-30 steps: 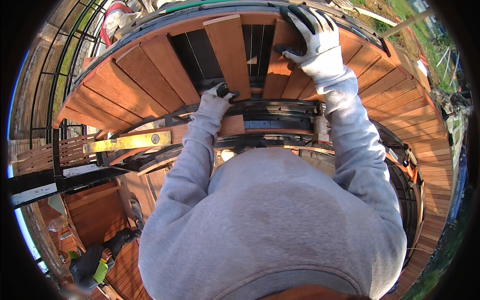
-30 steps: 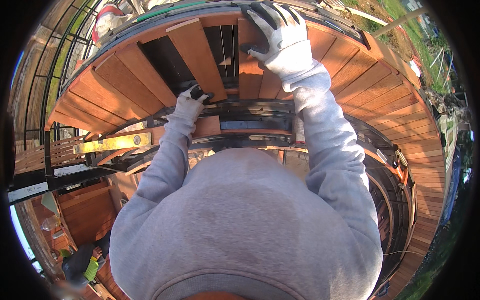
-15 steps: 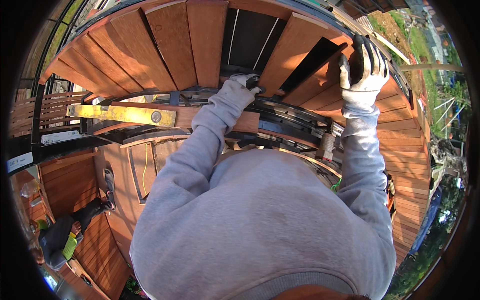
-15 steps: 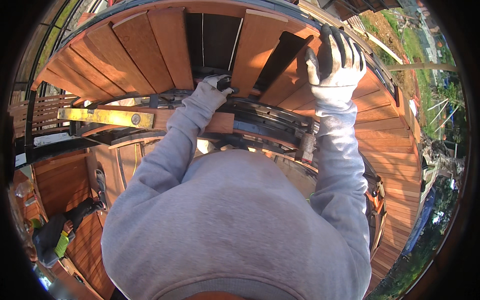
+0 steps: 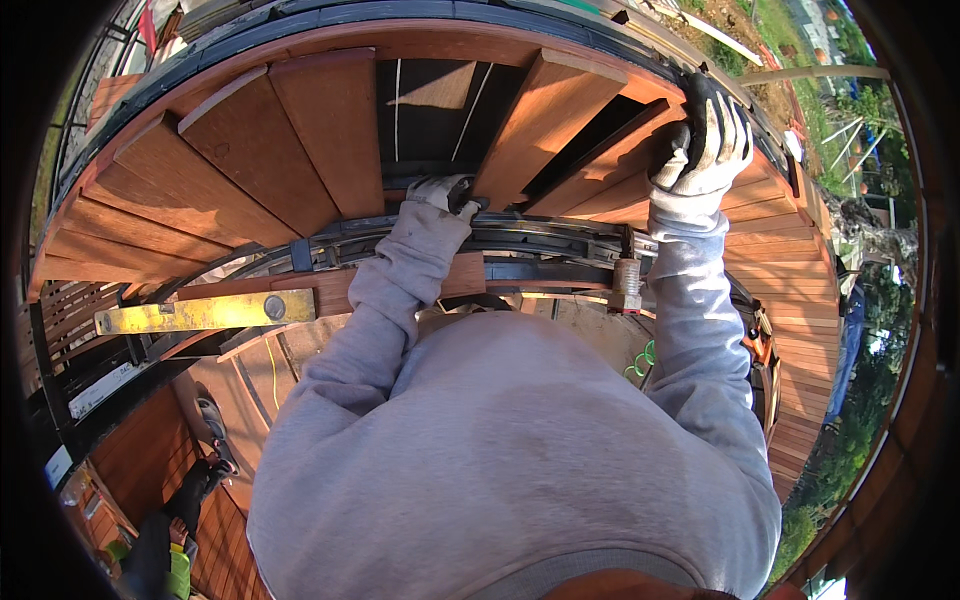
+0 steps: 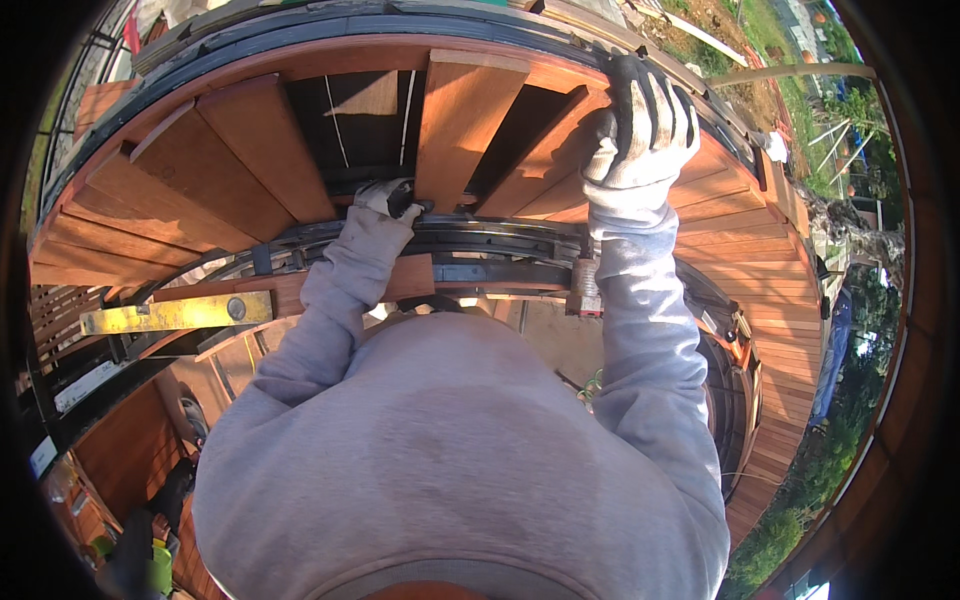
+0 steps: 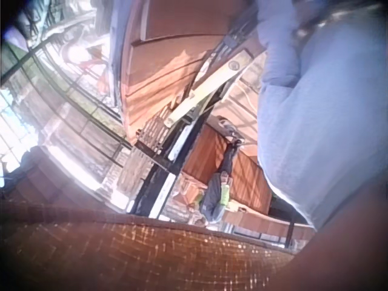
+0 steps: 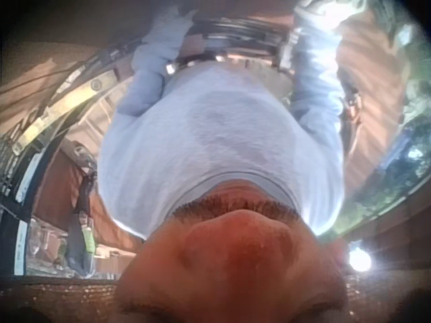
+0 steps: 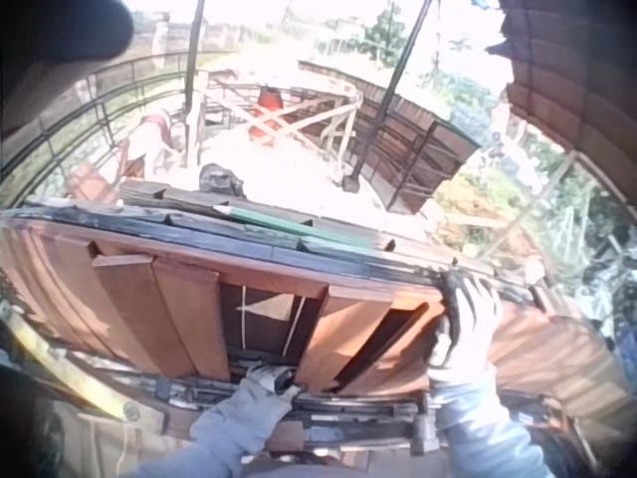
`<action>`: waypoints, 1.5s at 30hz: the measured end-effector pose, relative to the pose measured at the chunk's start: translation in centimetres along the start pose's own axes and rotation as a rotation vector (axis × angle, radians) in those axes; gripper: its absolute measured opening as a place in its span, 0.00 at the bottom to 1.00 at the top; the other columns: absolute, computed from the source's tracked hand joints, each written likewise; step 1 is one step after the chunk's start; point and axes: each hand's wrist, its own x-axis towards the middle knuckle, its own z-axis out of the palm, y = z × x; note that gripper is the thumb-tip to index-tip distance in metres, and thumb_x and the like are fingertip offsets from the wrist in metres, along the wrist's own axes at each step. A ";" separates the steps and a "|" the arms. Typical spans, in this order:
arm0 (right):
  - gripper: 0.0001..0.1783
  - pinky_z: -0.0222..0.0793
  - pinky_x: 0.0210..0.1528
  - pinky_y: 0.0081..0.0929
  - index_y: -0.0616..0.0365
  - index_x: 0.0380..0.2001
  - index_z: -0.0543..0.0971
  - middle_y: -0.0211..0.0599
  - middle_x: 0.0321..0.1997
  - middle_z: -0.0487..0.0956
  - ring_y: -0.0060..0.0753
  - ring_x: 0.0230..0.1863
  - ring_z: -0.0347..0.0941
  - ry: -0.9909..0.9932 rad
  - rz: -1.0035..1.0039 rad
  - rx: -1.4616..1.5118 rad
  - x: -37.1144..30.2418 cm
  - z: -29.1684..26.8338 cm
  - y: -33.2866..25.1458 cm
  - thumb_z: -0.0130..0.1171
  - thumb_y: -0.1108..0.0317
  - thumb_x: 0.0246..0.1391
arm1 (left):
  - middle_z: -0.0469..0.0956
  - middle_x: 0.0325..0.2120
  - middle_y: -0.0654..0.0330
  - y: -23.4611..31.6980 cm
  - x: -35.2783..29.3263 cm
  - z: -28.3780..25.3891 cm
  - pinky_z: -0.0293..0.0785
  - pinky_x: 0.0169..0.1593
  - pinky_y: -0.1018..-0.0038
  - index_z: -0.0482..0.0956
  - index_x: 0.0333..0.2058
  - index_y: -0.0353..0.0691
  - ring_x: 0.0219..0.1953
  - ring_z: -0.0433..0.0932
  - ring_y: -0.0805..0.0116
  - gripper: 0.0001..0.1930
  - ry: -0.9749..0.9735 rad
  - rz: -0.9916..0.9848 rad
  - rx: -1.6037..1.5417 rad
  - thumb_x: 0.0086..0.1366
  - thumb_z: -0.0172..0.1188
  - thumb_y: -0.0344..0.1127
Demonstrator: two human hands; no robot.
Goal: The person installs wooden planks onto a curved deck structure. They position each plank, check alignment with a spirit level, and fasten it using a nail gun. The process is repeated for multiple planks along the curved edge.
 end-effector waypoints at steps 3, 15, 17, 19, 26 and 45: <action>0.22 0.67 0.61 0.48 0.60 0.60 0.75 0.44 0.58 0.80 0.50 0.57 0.75 0.007 0.007 -0.010 0.2 0.0 -0.5 0.46 0.63 0.67 | 0.84 0.36 0.48 0.4 -0.1 -0.6 0.78 0.50 0.58 0.84 0.43 0.39 0.41 0.83 0.48 0.17 0.090 0.046 -0.011 0.54 0.72 0.35; 0.24 0.66 0.61 0.47 0.61 0.60 0.74 0.43 0.58 0.80 0.48 0.57 0.75 0.042 -0.013 -0.086 -0.4 0.7 -0.6 0.43 0.60 0.69 | 0.84 0.37 0.48 1.7 0.5 -1.0 0.76 0.53 0.56 0.85 0.41 0.38 0.43 0.82 0.47 0.18 -0.013 0.069 0.047 0.53 0.73 0.40; 0.23 0.66 0.61 0.48 0.61 0.60 0.74 0.43 0.58 0.80 0.48 0.57 0.75 0.040 -0.014 -0.088 -0.3 0.6 -0.6 0.44 0.60 0.68 | 0.84 0.37 0.47 1.9 0.5 -0.1 0.76 0.53 0.56 0.85 0.40 0.38 0.43 0.82 0.46 0.18 0.026 0.082 0.012 0.53 0.73 0.40; 0.23 0.67 0.60 0.48 0.61 0.60 0.74 0.43 0.57 0.80 0.49 0.56 0.76 0.048 -0.006 -0.065 -0.1 0.5 -0.6 0.46 0.61 0.67 | 0.84 0.37 0.48 2.5 0.6 0.2 0.76 0.54 0.56 0.85 0.40 0.38 0.43 0.82 0.46 0.17 0.053 0.079 -0.015 0.53 0.73 0.39; 0.22 0.68 0.60 0.47 0.59 0.58 0.77 0.42 0.56 0.81 0.50 0.54 0.77 0.052 0.009 -0.048 0.0 0.5 -0.2 0.48 0.59 0.67 | 0.84 0.37 0.49 2.4 0.7 1.4 0.73 0.58 0.56 0.84 0.42 0.38 0.46 0.81 0.46 0.17 0.070 0.072 0.000 0.55 0.72 0.38; 0.43 0.61 0.67 0.48 0.50 0.61 0.78 0.35 0.61 0.75 0.42 0.64 0.69 -0.040 0.139 0.179 0.4 -1.9 -0.6 0.71 0.37 0.44 | 0.84 0.39 0.49 2.8 0.6 1.9 0.74 0.55 0.55 0.84 0.43 0.41 0.46 0.80 0.45 0.15 0.077 0.131 0.194 0.57 0.69 0.36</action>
